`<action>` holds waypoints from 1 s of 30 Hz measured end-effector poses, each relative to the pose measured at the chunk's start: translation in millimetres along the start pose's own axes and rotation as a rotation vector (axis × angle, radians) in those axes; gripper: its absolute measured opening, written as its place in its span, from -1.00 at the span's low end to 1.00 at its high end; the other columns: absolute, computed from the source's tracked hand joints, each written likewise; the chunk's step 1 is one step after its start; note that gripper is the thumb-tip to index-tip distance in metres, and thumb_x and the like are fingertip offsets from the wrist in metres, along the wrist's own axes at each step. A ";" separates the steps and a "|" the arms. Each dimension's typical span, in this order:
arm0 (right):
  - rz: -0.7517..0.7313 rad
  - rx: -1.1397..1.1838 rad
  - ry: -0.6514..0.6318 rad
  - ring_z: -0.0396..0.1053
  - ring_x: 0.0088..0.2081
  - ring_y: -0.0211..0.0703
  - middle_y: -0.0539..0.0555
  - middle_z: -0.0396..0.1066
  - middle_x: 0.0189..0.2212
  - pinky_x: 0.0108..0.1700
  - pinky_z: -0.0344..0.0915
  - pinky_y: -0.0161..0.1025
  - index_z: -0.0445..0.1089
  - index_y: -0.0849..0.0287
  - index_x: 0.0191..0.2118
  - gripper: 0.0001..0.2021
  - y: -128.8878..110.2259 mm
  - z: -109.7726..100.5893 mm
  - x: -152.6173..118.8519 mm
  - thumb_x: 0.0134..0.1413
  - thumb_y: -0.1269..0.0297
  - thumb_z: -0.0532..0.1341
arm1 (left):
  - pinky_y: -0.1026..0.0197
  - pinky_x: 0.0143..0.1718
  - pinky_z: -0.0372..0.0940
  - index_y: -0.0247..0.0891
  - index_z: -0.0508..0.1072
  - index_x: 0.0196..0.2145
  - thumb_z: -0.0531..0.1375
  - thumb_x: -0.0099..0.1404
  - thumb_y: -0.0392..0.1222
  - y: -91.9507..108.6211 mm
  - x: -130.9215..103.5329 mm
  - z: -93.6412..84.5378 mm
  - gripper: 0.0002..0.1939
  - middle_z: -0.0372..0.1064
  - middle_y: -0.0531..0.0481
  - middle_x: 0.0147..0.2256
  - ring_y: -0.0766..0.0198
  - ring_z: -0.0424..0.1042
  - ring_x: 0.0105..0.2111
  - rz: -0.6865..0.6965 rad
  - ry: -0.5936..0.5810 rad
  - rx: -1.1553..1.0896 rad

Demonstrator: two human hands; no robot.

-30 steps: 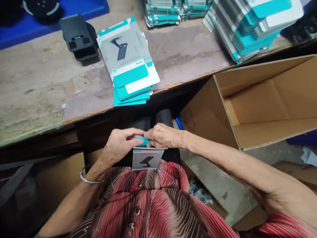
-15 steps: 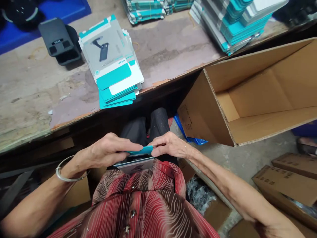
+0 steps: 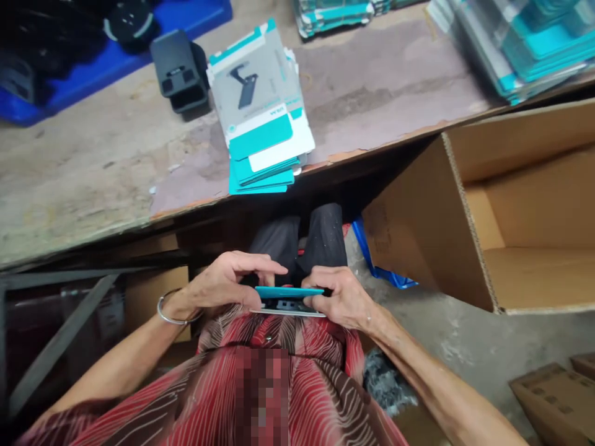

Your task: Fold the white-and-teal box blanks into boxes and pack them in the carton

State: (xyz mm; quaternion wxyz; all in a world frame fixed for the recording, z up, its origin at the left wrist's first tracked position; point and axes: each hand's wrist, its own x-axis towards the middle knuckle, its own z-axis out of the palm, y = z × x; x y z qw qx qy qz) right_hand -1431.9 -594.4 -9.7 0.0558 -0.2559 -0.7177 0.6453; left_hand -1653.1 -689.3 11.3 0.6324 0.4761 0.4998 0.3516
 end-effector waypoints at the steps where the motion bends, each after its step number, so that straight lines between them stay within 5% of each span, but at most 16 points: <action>1: -0.029 -0.033 0.008 0.14 -0.55 -0.34 -0.05 0.24 -0.60 -0.48 0.08 -0.32 0.44 0.22 -0.51 -0.92 0.7 0.3 -1.2 -0.07 0.40 0.23 | 0.26 -0.36 0.27 -0.17 0.57 -0.12 0.38 0.01 -0.22 -6.3 -6.0 4.3 -0.59 0.40 0.01 -0.41 0.31 0.35 -0.42 -0.065 0.092 -0.149; 4: -0.054 -0.055 0.003 0.18 -0.54 -0.31 -0.03 0.26 -0.58 -0.48 0.11 -0.32 0.48 0.22 -0.46 -0.90 2.8 2.7 -2.6 -0.03 0.40 0.20 | 0.30 -0.49 0.18 -0.25 0.62 -0.39 0.40 -0.10 -0.24 -20.0 -19.0 22.5 -0.78 0.35 0.00 -0.45 0.35 0.28 -0.47 -0.144 0.387 -0.484; 7: -0.026 -0.050 -0.017 0.23 -0.50 -0.29 0.00 0.31 -0.54 -0.46 0.15 -0.31 0.50 0.22 -0.42 -0.89 0.6 5.5 -1.6 -0.02 0.39 0.20 | 0.31 -0.54 0.10 -0.27 0.59 -0.53 0.38 -0.14 -0.30 -20.8 -22.5 37.1 -0.88 0.34 0.01 -0.48 0.37 0.23 -0.50 -0.163 0.534 -0.582; 17: -0.041 -0.041 -0.029 0.31 -0.40 -0.21 0.06 0.39 -0.43 -0.33 0.25 -0.25 0.50 0.21 -0.37 -0.86 -5.7 11.6 2.3 0.07 0.30 0.21 | 0.33 -0.63 -0.05 -0.27 0.43 -0.66 0.19 -0.18 -0.40 -37.5 -4.8 52.4 -0.92 0.22 0.15 -0.65 0.44 0.12 -0.63 -0.192 0.836 -0.362; 22: 0.088 0.135 0.204 0.41 -0.25 -0.11 0.09 0.47 -0.29 -0.16 0.36 -0.18 0.51 0.16 -0.20 -0.74 14.4 22.7 -5.1 0.12 0.12 0.21 | 0.37 -0.64 0.00 -0.29 0.41 -0.67 0.16 -0.20 -0.35 -36.8 14.1 48.0 -0.96 0.21 0.17 -0.71 0.46 0.14 -0.68 -0.227 0.996 -0.530; 25: -0.008 0.189 0.468 0.43 -0.16 -0.10 0.14 0.40 -0.05 -0.11 0.41 -0.11 0.32 0.05 0.10 -0.63 21.7 31.5 -12.7 0.21 0.11 0.13 | 0.39 -0.64 0.06 -0.31 0.44 -0.57 0.21 -0.21 -0.36 -33.3 21.7 40.4 -0.87 0.28 0.16 -0.68 0.46 0.20 -0.69 -0.206 0.973 -0.661; 30: -0.328 -0.356 0.618 0.37 -0.05 0.04 0.24 0.32 -0.03 -0.06 0.39 0.03 0.37 0.08 0.00 -0.67 28.1 36.7 -3.7 0.10 0.19 0.26 | 0.37 -0.49 0.24 -0.30 0.44 -0.33 0.30 -0.12 -0.34 -34.6 30.6 41.3 -0.69 0.41 0.07 -0.50 0.42 0.36 -0.54 -0.027 0.944 -0.777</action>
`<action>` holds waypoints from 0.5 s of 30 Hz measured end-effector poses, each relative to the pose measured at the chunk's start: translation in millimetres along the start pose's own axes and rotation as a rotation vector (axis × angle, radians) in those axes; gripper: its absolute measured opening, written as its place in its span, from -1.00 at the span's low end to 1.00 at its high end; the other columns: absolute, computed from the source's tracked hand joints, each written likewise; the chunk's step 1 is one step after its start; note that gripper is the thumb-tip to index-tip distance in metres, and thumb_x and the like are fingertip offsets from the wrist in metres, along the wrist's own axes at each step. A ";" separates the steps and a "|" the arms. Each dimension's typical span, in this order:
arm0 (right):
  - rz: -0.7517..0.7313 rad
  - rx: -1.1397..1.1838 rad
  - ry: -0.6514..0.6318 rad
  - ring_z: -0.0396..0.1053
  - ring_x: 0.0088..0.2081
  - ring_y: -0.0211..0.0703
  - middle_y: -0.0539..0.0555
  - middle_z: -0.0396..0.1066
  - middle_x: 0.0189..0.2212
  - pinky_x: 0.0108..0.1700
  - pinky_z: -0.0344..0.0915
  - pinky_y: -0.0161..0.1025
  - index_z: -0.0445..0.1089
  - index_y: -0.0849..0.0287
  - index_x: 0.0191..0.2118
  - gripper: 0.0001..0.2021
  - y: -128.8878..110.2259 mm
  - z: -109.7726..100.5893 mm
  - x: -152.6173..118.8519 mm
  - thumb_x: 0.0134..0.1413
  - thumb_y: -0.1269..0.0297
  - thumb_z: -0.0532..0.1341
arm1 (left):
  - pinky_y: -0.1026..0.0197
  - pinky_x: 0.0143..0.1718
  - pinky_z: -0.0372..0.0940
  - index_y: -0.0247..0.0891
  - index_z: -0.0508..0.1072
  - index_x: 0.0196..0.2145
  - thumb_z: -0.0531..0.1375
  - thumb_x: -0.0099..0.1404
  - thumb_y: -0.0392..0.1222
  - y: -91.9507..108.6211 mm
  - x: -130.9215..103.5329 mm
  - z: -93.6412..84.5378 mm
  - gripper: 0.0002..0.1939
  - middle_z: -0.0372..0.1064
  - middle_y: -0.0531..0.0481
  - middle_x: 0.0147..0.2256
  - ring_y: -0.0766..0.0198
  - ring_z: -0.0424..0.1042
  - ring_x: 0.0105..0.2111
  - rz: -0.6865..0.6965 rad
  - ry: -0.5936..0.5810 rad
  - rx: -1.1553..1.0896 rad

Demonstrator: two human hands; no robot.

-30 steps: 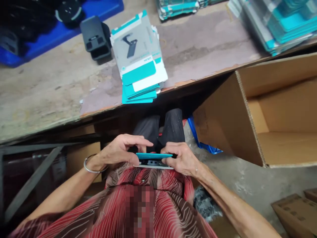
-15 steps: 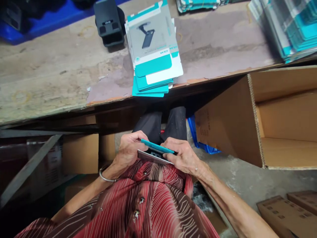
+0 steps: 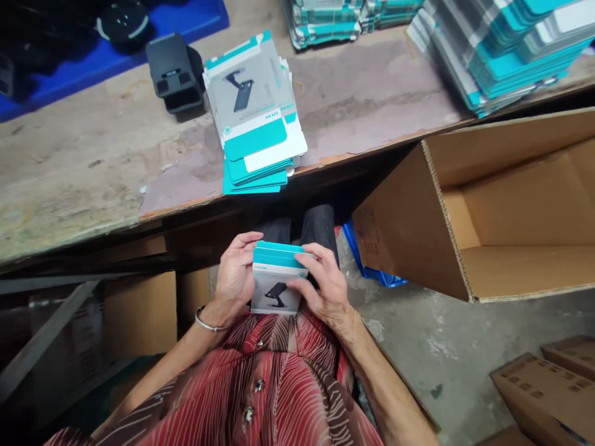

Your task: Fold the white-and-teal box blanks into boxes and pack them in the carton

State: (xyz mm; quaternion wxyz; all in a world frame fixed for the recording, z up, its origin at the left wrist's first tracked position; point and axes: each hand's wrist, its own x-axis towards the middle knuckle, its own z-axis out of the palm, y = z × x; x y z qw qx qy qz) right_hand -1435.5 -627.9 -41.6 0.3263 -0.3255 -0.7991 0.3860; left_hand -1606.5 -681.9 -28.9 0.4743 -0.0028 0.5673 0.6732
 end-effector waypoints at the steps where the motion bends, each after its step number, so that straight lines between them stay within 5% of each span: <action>1: -0.062 -0.080 -0.001 0.37 -0.07 0.04 0.24 0.34 -0.07 -0.08 0.38 0.03 0.38 0.09 -0.03 -0.70 3.1 3.5 2.8 0.10 0.21 0.27 | 0.35 -0.44 0.27 -0.29 0.45 -0.29 0.30 -0.05 -0.29 -2.7 -0.2 0.2 -0.71 0.43 0.04 -0.45 0.40 0.38 -0.49 0.041 -0.012 -0.021; 8: -0.202 -0.146 0.068 0.33 -0.11 0.03 0.20 0.37 -0.13 -0.09 0.29 0.04 0.28 0.12 0.04 -0.63 18.2 19.8 14.8 0.10 0.31 0.26 | 0.29 -0.26 0.30 -0.18 0.53 -0.20 0.37 0.00 -0.25 -17.0 -0.7 -17.8 -0.66 0.31 0.00 -0.23 0.32 0.35 -0.26 0.489 -0.167 0.343; 15: 0.001 -0.031 0.062 0.21 0.07 0.11 0.26 0.27 0.01 0.06 0.20 0.10 0.38 0.17 -0.15 -0.74 18.7 26.7 15.7 0.05 0.18 0.29 | 0.27 -0.28 0.30 -0.20 0.53 -0.16 0.30 0.11 -0.20 -11.3 2.9 -28.4 -0.70 0.30 -0.04 -0.20 0.28 0.34 -0.26 0.510 -0.227 0.619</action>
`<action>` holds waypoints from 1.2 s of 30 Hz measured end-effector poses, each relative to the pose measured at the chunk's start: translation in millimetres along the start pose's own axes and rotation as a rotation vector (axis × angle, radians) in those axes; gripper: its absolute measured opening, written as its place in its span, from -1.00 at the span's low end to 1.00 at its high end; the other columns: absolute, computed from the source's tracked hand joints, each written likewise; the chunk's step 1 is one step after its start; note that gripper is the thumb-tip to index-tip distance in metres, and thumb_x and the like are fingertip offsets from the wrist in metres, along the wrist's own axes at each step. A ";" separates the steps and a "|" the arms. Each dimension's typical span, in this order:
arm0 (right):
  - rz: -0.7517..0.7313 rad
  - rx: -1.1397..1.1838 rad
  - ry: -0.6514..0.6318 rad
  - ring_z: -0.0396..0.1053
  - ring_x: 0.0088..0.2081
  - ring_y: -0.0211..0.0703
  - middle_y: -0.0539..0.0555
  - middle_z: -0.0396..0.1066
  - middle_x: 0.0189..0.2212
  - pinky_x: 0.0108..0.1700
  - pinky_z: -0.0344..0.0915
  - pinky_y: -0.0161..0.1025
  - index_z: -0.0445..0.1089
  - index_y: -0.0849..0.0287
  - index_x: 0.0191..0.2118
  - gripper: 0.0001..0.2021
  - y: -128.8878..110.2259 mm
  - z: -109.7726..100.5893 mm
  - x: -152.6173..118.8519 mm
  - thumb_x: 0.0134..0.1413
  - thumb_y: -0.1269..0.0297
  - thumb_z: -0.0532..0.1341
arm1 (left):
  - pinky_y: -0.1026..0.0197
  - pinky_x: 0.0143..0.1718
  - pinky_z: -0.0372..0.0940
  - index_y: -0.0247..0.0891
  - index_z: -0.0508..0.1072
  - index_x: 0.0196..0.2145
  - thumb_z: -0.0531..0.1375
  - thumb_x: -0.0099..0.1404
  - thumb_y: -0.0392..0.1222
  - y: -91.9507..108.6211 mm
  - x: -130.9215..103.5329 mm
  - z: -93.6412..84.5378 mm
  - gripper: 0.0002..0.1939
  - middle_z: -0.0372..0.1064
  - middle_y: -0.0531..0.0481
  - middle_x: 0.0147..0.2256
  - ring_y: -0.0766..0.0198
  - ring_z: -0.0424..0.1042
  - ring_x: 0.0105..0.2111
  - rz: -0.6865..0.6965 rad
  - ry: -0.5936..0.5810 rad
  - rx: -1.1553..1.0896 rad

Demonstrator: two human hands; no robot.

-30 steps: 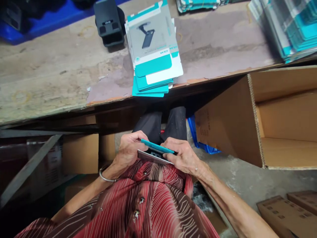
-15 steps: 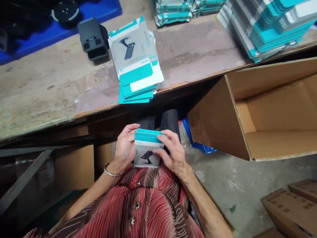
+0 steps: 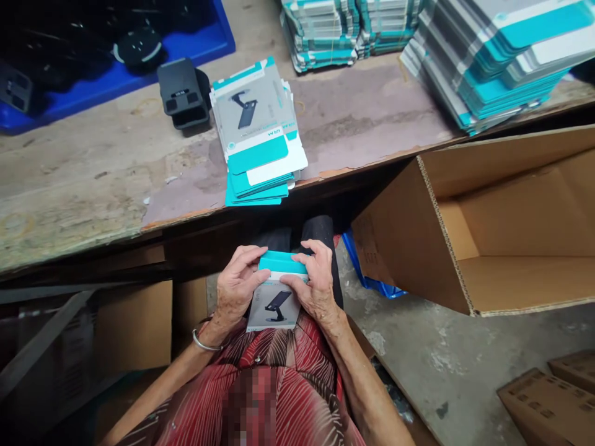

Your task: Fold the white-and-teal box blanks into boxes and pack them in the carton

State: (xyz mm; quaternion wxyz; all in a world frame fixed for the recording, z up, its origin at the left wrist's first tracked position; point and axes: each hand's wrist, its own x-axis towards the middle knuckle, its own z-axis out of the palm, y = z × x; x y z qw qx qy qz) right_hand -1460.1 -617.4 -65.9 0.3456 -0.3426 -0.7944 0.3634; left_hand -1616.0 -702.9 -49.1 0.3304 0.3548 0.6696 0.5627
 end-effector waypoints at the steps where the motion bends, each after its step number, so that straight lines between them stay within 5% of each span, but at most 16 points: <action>1: 0.068 0.056 0.005 0.21 0.08 0.10 0.24 0.26 0.03 0.07 0.19 0.07 0.40 0.17 -0.21 -0.79 -0.9 1.0 -0.2 0.06 0.18 0.28 | 0.27 -0.29 0.30 -0.20 0.54 -0.18 0.30 0.11 -0.20 0.5 0.0 -1.1 -0.73 0.30 -0.04 -0.21 0.28 0.34 -0.25 0.014 -0.013 0.011; 7: 0.585 0.505 0.092 0.35 -0.21 -0.12 0.05 0.43 -0.25 -0.14 0.24 -0.19 0.43 0.16 -0.47 -0.82 -18.4 14.7 -4.1 0.05 0.19 0.21 | 0.30 -0.38 0.23 -0.22 0.50 -0.38 0.26 0.14 -0.20 8.8 -4.0 -2.2 -0.94 0.29 0.02 -0.31 0.32 0.31 -0.33 0.012 0.022 0.122; 9: 0.720 0.672 0.225 0.36 -0.30 -0.16 0.02 0.46 -0.33 -0.24 0.23 -0.24 0.44 0.15 -0.38 -0.86 -26.2 21.8 -4.4 -0.07 0.21 0.27 | 0.29 -0.38 0.20 -0.23 0.45 -0.49 0.24 0.15 -0.21 14.1 -5.6 0.6 -0.91 0.27 0.05 -0.37 0.32 0.29 -0.35 0.002 0.113 0.147; 12: 0.825 0.886 0.376 0.39 -0.34 -0.15 0.02 0.51 -0.36 -0.25 0.24 -0.23 0.39 0.14 -0.23 -0.67 -36.1 27.3 -1.7 -0.24 0.28 0.34 | 0.28 -0.40 0.17 -0.23 0.37 -0.59 0.23 0.13 -0.22 20.9 -7.8 4.7 -0.82 0.22 0.07 -0.42 0.32 0.27 -0.38 -0.045 0.215 0.157; 17: 1.045 0.971 0.332 0.35 -0.44 -0.20 -0.03 0.49 -0.49 -0.33 0.22 -0.27 0.37 0.18 -0.32 -0.65 -49.2 17.6 3.3 -0.41 0.37 0.35 | 0.30 -0.46 0.14 -0.22 0.42 -0.44 0.28 0.01 -0.23 22.8 -11.3 5.6 -0.88 0.23 0.07 -0.36 0.36 0.22 -0.43 -0.144 0.261 0.024; 20: 1.102 1.012 0.212 0.28 -0.51 -0.25 -0.07 0.43 -0.55 -0.41 0.16 -0.30 0.39 0.19 -0.37 -0.73 -54.3 9.5 0.6 -0.36 0.32 0.32 | 0.33 -0.51 0.12 -0.17 0.33 -0.18 0.31 -0.08 -0.24 22.2 -12.6 4.8 -0.55 0.27 0.07 -0.28 0.38 0.21 -0.46 -0.245 0.219 -0.225; 24: 1.177 1.081 0.120 0.20 -0.56 -0.27 -0.09 0.33 -0.62 -0.48 0.08 -0.32 0.42 0.18 -0.40 -0.79 -53.5 5.0 -4.4 -0.29 0.25 0.29 | 0.32 -0.47 0.11 -0.22 0.38 -0.25 0.22 0.08 -0.14 22.7 -16.0 4.7 -0.75 0.27 0.09 -0.43 0.35 0.19 -0.47 -0.422 0.035 -0.128; 32: 1.150 1.033 0.156 0.23 -0.48 -0.23 -0.03 0.42 -0.53 -0.43 0.11 -0.31 0.47 0.21 -0.43 -0.77 -48.2 1.5 -2.2 -0.40 0.34 0.26 | 0.32 -0.47 0.11 -0.20 0.43 -0.27 0.19 0.13 -0.01 23.3 -22.1 8.2 -0.74 0.28 0.12 -0.47 0.34 0.20 -0.49 -0.537 -0.065 -0.139; 36: 1.140 1.022 0.109 0.17 -0.52 -0.27 -0.08 0.33 -0.58 -0.47 0.05 -0.33 0.43 0.19 -0.43 -0.80 -50.9 8.2 -2.3 -0.34 0.29 0.26 | 0.32 -0.54 0.07 -0.26 0.41 -0.46 0.26 -0.05 -0.12 19.4 -17.2 6.2 -0.81 0.23 0.16 -0.60 0.38 0.16 -0.59 -0.623 0.082 -0.238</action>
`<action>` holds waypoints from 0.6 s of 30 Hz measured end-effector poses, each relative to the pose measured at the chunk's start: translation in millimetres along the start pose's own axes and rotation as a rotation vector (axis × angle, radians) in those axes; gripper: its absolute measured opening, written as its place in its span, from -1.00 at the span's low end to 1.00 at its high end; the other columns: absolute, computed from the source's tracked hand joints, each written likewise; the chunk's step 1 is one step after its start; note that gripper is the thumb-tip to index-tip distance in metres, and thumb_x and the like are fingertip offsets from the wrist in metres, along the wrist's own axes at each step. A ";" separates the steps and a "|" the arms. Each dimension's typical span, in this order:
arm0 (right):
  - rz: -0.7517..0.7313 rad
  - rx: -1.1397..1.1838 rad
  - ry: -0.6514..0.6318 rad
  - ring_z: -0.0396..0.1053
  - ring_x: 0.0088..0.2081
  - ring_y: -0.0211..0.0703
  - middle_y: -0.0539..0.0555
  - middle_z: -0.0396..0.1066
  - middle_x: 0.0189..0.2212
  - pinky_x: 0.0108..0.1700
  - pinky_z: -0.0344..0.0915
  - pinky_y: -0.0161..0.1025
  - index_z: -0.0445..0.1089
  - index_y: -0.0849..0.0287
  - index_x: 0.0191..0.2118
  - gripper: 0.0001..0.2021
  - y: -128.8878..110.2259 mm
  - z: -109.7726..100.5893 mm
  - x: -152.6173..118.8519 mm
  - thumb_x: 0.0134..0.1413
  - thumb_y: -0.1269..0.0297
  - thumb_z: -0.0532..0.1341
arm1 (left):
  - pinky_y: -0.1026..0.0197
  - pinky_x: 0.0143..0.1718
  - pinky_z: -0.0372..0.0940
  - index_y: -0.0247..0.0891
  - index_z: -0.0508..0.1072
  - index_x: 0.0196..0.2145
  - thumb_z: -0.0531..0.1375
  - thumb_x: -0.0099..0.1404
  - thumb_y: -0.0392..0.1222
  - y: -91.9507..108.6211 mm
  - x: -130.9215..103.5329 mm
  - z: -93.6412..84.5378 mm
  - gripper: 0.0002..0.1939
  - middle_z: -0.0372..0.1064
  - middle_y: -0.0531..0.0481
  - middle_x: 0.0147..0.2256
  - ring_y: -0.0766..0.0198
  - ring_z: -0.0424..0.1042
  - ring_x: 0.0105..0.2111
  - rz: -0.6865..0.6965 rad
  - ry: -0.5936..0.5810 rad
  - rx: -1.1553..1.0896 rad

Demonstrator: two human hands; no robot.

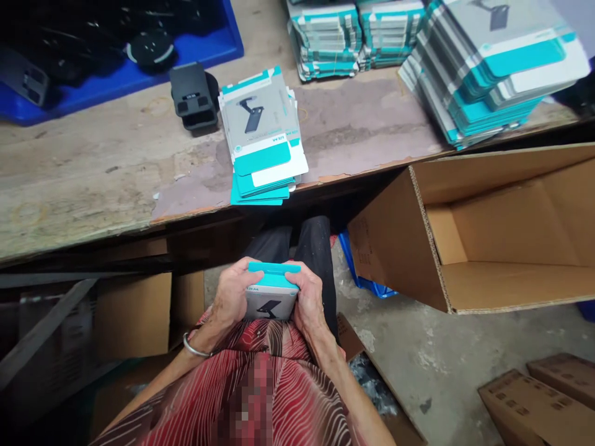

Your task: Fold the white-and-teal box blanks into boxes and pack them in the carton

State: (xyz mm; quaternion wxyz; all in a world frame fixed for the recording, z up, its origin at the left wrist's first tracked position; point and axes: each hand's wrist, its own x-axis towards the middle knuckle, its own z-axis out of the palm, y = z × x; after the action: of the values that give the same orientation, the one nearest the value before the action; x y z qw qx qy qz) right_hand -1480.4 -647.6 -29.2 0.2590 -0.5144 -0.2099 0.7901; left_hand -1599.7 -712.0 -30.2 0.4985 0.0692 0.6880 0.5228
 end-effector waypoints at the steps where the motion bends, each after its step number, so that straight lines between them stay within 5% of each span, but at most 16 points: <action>1: 0.015 -0.009 -0.011 0.15 -0.54 -0.29 -0.10 0.30 -0.60 -0.48 0.04 -0.33 0.42 0.19 -0.43 -0.81 2.2 2.5 0.9 -0.31 0.28 0.27 | 0.31 -0.55 0.07 -0.27 0.40 -0.51 0.27 -0.09 -0.15 -0.1 2.2 -1.3 -0.82 0.22 0.17 -0.63 0.39 0.16 -0.61 -0.003 0.055 -0.035; 4: 0.002 -0.049 0.012 0.11 -0.56 -0.31 -0.11 0.25 -0.64 -0.49 0.02 -0.34 0.41 0.19 -0.45 -0.81 8.6 8.4 5.4 -0.32 0.28 0.31 | 0.31 -0.57 0.07 -0.27 0.38 -0.57 0.27 -0.16 -0.18 0.5 6.3 -5.5 -0.83 0.23 0.17 -0.66 0.38 0.17 -0.64 -0.001 0.162 -0.102; 8: -0.056 -0.001 0.051 0.19 -0.50 -0.27 -0.07 0.35 -0.56 -0.44 0.09 -0.33 0.46 0.21 -0.40 -0.75 10.5 0.6 12.3 -0.39 0.32 0.34 | 0.32 -0.57 0.08 -0.27 0.42 -0.50 0.28 -0.11 -0.12 4.5 2.1 -2.1 -0.78 0.25 0.16 -0.64 0.37 0.18 -0.63 -0.025 0.098 -0.074; 12: 0.041 0.172 -0.028 0.28 -0.46 -0.20 -0.01 0.42 -0.50 -0.37 0.19 -0.29 0.47 0.18 -0.35 -0.70 6.9 -16.5 13.3 -0.40 0.33 0.35 | 0.32 -0.53 0.10 -0.24 0.40 -0.44 0.21 0.06 0.06 7.0 -4.6 11.2 -0.71 0.24 0.14 -0.58 0.34 0.19 -0.55 0.003 -0.035 0.186; 18: -0.014 0.157 -0.190 0.26 -0.49 -0.21 0.01 0.38 -0.52 -0.40 0.17 -0.29 0.49 0.20 -0.35 -0.76 14.0 -9.0 4.1 -0.25 0.23 0.32 | 0.30 -0.56 0.07 -0.21 0.25 -0.55 0.20 0.03 0.11 1.7 -11.3 4.7 -0.66 0.09 0.16 -0.62 0.32 0.12 -0.56 0.002 0.082 0.210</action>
State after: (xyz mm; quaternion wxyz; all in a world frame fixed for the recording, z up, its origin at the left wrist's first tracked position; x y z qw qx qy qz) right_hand -1476.2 -655.3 -44.0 0.2831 -0.4138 -0.1746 0.8475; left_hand -1591.3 -715.1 -21.7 0.4596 0.1002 0.7587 0.4507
